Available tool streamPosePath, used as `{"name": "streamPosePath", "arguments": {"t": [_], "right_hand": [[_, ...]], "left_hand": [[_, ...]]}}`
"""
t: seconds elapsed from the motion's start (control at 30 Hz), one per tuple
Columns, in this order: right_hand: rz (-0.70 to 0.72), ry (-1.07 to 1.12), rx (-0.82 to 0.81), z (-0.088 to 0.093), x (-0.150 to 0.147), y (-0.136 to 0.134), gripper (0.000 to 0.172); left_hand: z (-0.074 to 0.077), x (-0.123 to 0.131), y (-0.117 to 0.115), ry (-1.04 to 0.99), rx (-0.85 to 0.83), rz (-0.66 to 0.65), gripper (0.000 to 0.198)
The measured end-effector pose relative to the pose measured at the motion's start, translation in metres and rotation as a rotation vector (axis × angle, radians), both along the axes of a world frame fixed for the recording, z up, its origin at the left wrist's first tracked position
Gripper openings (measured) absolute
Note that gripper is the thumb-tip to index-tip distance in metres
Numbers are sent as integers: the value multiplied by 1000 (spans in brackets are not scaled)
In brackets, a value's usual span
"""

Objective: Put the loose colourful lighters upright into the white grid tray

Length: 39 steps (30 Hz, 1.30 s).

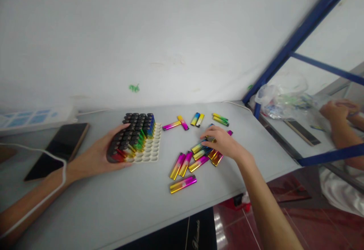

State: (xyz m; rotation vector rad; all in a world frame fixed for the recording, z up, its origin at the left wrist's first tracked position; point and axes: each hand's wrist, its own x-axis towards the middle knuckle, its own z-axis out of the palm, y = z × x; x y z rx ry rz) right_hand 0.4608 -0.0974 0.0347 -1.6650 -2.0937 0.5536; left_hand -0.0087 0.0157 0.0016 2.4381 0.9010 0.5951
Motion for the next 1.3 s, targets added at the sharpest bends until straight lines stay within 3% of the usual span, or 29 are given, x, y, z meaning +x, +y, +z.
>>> {"name": "streamPosePath", "arguments": {"t": [0.2,0.47,0.6,0.73,1.0,1.13,1.3], "right_hand": [[171,64,-82,4,1,19,20],[175,-69,-132,4,19,23,24],[223,-84,-157,15,14,33,34],[99,145,-105,24,1,37,40],[-101,913,14,7,-79,58,46],[-52,1179,-135,12,-118,65,49],[3,1258,-184,5,-151,63,56]], "left_hand": [[2,0,-1,-6,6,-14,109],[-13,-3,7,-102,-5,-36,122],[-12,-3,7,-118,-27,-29,125],[-11,-2,5,-129,-19,-36,123],[-12,-3,5,-133,-42,-22,127],[-14,-3,6,-129,-32,-34,127],[-15,-3,5,-132,-40,-36,126]]}}
